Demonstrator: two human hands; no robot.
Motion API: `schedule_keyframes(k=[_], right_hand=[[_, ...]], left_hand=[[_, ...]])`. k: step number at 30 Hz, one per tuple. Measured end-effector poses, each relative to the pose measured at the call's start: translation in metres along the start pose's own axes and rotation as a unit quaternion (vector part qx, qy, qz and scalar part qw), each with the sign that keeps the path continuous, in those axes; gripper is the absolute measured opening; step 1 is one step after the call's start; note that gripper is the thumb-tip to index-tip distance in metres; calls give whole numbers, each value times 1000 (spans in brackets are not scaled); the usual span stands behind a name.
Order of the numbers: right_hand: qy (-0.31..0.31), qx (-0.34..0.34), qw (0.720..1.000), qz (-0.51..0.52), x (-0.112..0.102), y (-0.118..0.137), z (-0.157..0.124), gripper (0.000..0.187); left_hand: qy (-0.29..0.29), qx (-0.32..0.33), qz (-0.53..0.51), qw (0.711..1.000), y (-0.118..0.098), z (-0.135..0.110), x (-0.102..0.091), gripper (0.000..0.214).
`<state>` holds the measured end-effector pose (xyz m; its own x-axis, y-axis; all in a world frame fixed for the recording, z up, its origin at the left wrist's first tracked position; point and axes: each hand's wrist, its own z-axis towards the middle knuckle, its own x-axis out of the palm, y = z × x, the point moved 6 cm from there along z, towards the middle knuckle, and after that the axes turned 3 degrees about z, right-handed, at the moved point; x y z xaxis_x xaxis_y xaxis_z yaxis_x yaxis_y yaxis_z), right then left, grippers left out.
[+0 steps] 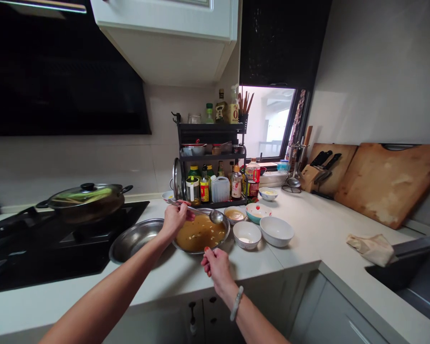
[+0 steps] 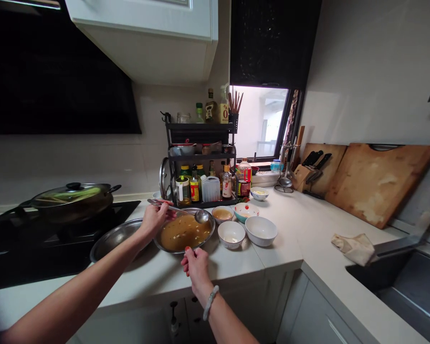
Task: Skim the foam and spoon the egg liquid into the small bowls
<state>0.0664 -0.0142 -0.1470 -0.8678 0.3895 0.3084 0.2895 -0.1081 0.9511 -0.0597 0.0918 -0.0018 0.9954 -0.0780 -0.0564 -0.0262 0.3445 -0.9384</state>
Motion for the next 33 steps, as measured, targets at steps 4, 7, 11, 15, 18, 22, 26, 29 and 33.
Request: schedule_keyframes(k=[4,7,11,15,18,22,26,29,33], right_hand=[[-13,-68,994,-80,-32,13,18,45],[-30,-113,983,-144,-51,18,29,47],[-6,-160,968,-191,-53,21,29,46],[18,-186,960,-207,-48,24,21,44],[20,-189,959,-210,-47,26,19,42],[23,-185,961,-206,-47,26,19,42],[26,-188,961,-199,-47,25,20,42],[28,-199,957,-209,-47,25,20,42],[28,-206,954,-217,-48,26,22,42]], left_hand=[[-5,-16,-33,999,0,5,21,13],[-9,-14,-46,999,1,12,42,14],[6,18,26,999,7,20,76,17],[33,71,125,989,9,21,104,22],[36,105,179,978,8,19,114,24],[9,75,198,977,14,21,113,25],[-43,-15,156,987,27,28,102,27],[-61,-32,135,989,32,34,96,24],[-65,-26,101,992,31,37,87,18]])
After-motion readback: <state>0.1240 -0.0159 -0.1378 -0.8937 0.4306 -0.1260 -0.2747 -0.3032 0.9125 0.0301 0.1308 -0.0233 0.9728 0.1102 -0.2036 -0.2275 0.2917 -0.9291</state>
